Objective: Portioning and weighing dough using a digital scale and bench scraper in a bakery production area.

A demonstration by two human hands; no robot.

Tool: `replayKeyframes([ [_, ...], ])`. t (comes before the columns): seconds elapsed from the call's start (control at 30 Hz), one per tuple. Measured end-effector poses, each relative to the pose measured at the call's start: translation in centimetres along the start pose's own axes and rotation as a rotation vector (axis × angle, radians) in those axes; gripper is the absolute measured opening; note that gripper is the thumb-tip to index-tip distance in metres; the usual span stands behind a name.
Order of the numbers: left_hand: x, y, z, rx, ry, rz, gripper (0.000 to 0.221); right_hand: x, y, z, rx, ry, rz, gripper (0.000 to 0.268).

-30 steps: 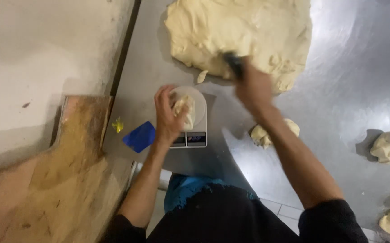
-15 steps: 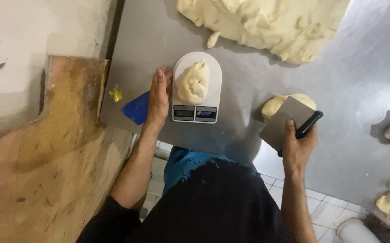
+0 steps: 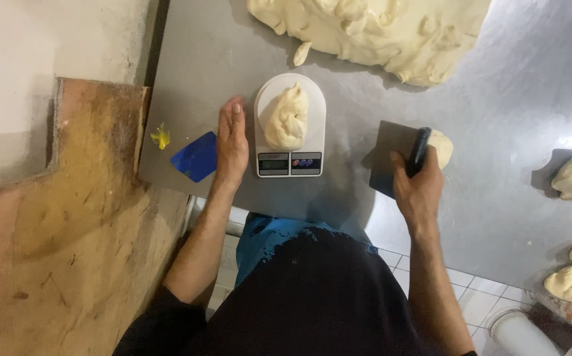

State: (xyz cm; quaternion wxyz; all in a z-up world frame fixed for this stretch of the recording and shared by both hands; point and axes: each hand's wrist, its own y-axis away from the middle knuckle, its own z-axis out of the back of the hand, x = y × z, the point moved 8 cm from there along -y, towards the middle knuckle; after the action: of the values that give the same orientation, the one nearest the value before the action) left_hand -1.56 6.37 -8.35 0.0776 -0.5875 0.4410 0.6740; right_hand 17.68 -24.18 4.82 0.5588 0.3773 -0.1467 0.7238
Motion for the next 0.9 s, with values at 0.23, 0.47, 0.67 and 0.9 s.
replayKeyframes([
  [0.23, -9.0, 3.1, -1.4, -0.176, -0.321, -0.521, 0.058, -4.3, 0.2, 1.4, -0.038, 0.074, -0.117, 0.030],
  [0.47, -12.7, 4.6, -5.6, 0.089, -0.663, -0.829, 0.059, -7.0, 4.8, 6.5, -0.289, -0.083, -0.148, 0.027],
  [0.67, -10.4, 1.7, -6.9, 0.311, -0.712, -0.851, 0.056, -9.0, 7.8, 7.1, -0.316, -0.269, -0.072, 0.027],
  [0.9, -10.4, 5.6, -10.9, 0.261, -1.040, -1.138, 0.081, -16.9, 9.0, 9.7, -0.293, -0.260, -0.178, 0.027],
])
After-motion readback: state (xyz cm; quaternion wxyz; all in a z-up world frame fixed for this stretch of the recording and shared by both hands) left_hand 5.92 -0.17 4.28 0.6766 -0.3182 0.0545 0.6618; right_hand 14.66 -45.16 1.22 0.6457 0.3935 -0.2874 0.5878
